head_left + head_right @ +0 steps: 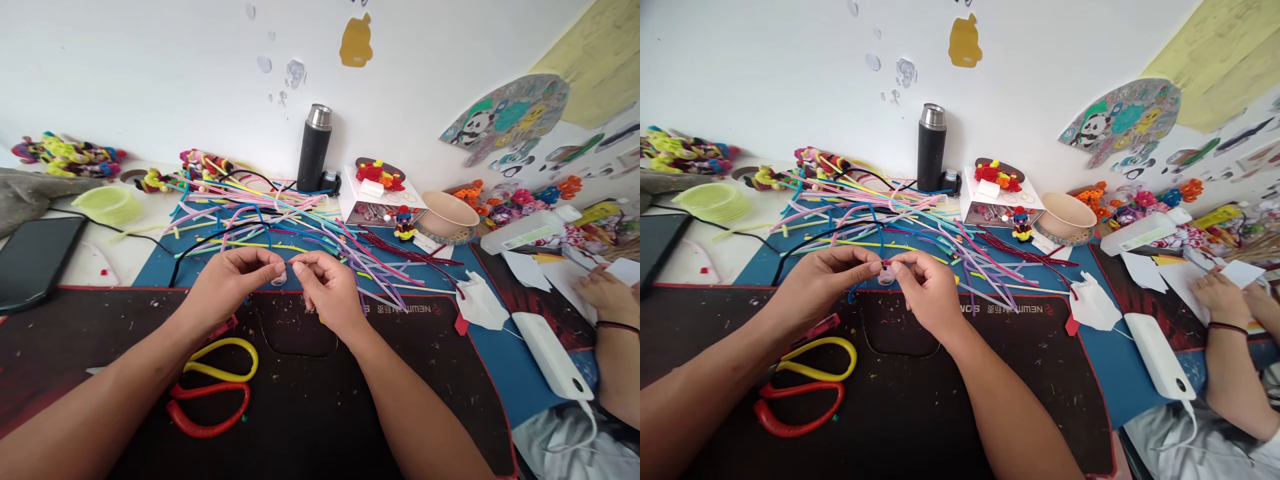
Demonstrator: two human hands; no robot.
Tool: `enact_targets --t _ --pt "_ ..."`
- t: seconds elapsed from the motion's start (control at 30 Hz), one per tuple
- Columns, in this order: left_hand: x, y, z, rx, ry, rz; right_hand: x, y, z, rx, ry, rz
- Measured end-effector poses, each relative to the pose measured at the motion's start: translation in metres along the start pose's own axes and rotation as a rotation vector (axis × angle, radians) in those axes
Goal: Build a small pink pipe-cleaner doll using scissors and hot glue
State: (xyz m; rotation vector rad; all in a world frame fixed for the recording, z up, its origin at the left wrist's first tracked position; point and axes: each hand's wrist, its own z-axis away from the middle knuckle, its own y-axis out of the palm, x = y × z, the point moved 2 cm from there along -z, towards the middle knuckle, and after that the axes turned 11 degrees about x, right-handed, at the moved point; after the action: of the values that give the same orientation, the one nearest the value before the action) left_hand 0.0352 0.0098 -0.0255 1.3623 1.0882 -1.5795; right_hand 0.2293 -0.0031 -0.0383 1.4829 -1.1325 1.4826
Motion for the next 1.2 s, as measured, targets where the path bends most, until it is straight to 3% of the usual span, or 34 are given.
enact_targets --t 0.4,0.63,0.97,1.2 --pt "0.0011 0.001 -0.001 0.022 -0.004 -0.133 0.0025 0.0005 0.0009 0.015 0.003 0.057" --pt "0.0019 0.0035 -0.0021 0.007 -0.041 0.015 0.0044 0.0006 0.0022 0.011 0.017 0.105" --pt "0.0054 0.0019 0.0004 0.048 -0.022 -0.061 0.0056 0.0016 0.0021 0.008 0.021 0.09" --pt "0.0043 0.0033 -0.0009 0.021 -0.046 0.038 0.008 0.0022 0.0021 0.009 0.021 0.051"
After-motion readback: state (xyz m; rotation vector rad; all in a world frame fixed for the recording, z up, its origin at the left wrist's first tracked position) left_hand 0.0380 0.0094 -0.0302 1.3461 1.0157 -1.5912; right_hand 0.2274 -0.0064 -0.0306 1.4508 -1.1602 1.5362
